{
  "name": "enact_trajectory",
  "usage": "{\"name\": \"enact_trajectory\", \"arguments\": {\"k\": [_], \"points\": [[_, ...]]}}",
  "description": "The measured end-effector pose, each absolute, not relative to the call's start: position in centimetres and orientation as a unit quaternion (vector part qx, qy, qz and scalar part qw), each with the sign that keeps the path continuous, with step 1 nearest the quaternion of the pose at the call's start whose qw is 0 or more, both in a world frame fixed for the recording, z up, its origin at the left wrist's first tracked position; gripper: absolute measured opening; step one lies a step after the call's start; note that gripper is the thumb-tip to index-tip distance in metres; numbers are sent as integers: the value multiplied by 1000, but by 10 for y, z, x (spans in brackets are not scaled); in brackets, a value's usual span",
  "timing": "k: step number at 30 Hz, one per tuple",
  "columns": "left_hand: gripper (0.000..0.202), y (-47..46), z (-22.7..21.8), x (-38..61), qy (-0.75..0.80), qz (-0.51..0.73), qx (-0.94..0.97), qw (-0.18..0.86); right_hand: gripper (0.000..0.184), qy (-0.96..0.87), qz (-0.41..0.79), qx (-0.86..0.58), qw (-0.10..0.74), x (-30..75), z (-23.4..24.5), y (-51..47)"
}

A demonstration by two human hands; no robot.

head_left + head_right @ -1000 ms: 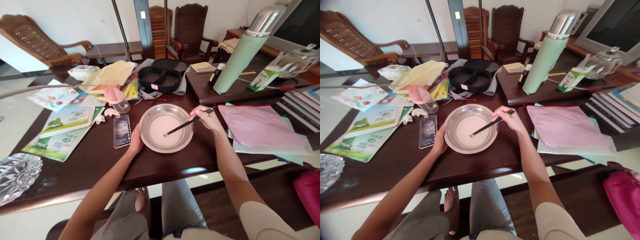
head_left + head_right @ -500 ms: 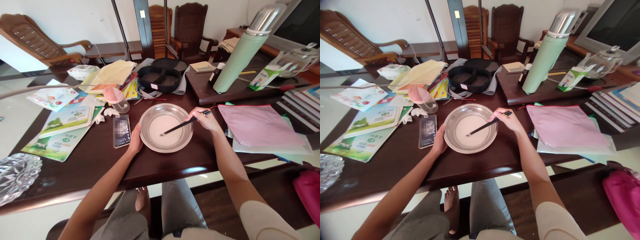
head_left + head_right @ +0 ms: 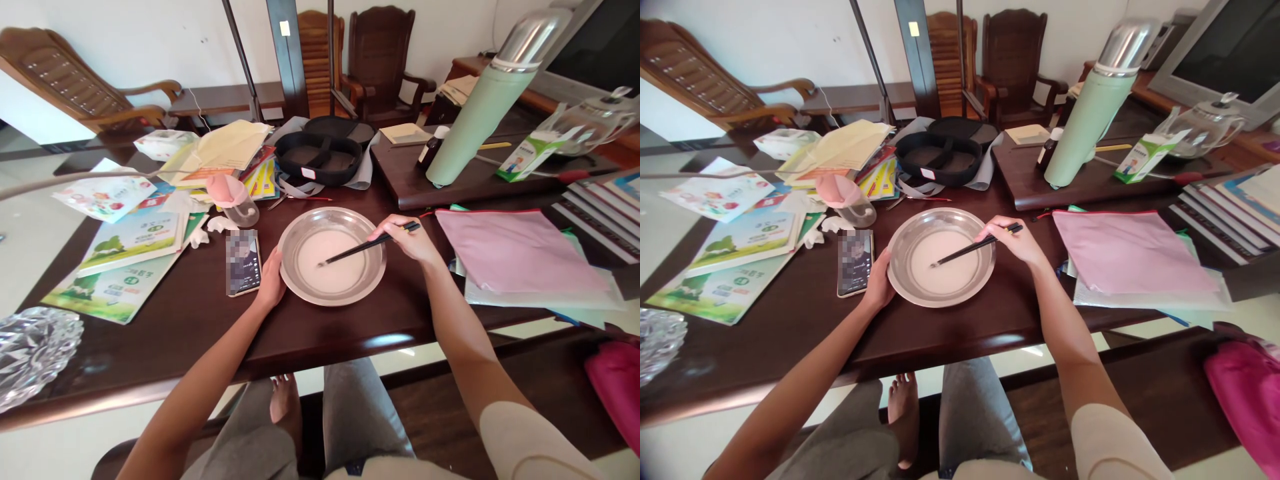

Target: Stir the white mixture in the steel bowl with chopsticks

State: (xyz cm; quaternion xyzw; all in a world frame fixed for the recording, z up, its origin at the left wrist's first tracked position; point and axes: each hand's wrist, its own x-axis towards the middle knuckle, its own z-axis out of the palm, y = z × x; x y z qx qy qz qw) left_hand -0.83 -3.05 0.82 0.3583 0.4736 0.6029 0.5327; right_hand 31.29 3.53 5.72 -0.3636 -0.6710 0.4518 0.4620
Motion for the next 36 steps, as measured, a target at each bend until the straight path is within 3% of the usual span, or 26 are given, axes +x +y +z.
{"name": "enact_trajectory", "arguments": {"k": [3,6,12,16,19,23,26,29,32,36], "points": [[47,-31,9,-8,475,603,359,531,31,-645,413,-387,513,318,60,37],[47,-31,9,-8,477,601,363,528,37,-585,450,-392,549,321,62,37],[45,-31,8,-9,476,599,358,535,32,-661,479,-354,456,311,60,33],[44,-31,9,-8,476,601,356,535,33,-654,411,-394,499,316,64,34],[45,-31,10,-7,476,603,357,532,39,-591,437,-412,538,320,66,35],[46,-31,11,-7,473,604,359,531,40,-618,481,-387,488,314,64,33],[47,-31,11,-7,470,605,359,534,36,-679,448,-372,447,310,63,32],[48,-31,11,-7,473,603,359,533,35,-677,395,-395,479,314,65,33],[46,-31,10,-8,475,603,365,527,37,-618,420,-408,526,320,65,34],[45,-31,8,-8,473,604,360,531,35,-641,459,-382,483,316,62,33]]}}
